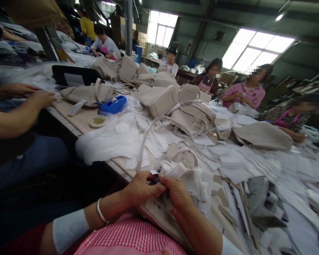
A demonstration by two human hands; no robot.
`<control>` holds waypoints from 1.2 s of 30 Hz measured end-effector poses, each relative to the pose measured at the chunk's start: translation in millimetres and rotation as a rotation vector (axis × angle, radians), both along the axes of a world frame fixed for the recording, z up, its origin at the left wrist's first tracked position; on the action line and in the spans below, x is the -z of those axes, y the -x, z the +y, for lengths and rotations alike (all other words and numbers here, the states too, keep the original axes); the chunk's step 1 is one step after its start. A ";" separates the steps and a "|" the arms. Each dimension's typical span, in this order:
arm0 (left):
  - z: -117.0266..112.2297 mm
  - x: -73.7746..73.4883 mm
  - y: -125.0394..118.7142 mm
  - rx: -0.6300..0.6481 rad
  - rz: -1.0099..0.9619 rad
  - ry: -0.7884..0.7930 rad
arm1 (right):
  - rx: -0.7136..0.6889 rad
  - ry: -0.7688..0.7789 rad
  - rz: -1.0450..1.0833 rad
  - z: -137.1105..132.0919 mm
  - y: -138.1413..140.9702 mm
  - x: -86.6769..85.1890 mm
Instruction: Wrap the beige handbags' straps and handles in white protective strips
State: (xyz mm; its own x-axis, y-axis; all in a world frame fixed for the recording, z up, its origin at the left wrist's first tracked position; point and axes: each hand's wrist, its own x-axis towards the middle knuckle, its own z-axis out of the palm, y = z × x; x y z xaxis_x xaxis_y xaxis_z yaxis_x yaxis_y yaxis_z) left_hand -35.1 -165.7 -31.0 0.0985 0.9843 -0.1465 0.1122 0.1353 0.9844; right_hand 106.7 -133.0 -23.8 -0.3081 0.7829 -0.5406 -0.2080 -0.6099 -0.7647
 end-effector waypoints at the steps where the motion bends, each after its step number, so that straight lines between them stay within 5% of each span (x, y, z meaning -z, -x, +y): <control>1: -1.2 0.7 0.5 -0.004 -0.004 -0.019 | 0.011 0.006 0.006 -0.1 0.8 -0.7; 9: -8.2 11.6 4.5 -0.130 -0.054 -0.100 | 0.101 0.028 0.110 7.8 -3.0 8.6; 16: 7.6 7.7 -0.7 -0.109 -0.028 -0.160 | 0.083 0.015 0.120 7.7 -4.1 11.7; 23: 15.1 7.4 -0.7 -0.070 -0.065 0.061 | 0.093 -0.021 0.042 7.7 -4.9 16.7; 30: 23.7 18.2 6.2 0.007 0.056 -0.038 | 0.159 0.044 0.050 10.1 -4.2 17.2; 36: 24.6 4.4 -4.1 -0.117 -0.190 0.272 | 0.106 0.037 0.104 8.6 -3.8 9.3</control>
State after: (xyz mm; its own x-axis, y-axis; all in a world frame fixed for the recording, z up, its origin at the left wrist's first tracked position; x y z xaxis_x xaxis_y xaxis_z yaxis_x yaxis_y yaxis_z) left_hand -30.9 -141.1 -35.4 0.0381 0.9179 -0.3951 -0.1013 0.3969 0.9123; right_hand 110.5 -124.4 -33.1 -0.2806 0.7942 -0.5390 -0.3492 -0.6076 -0.7134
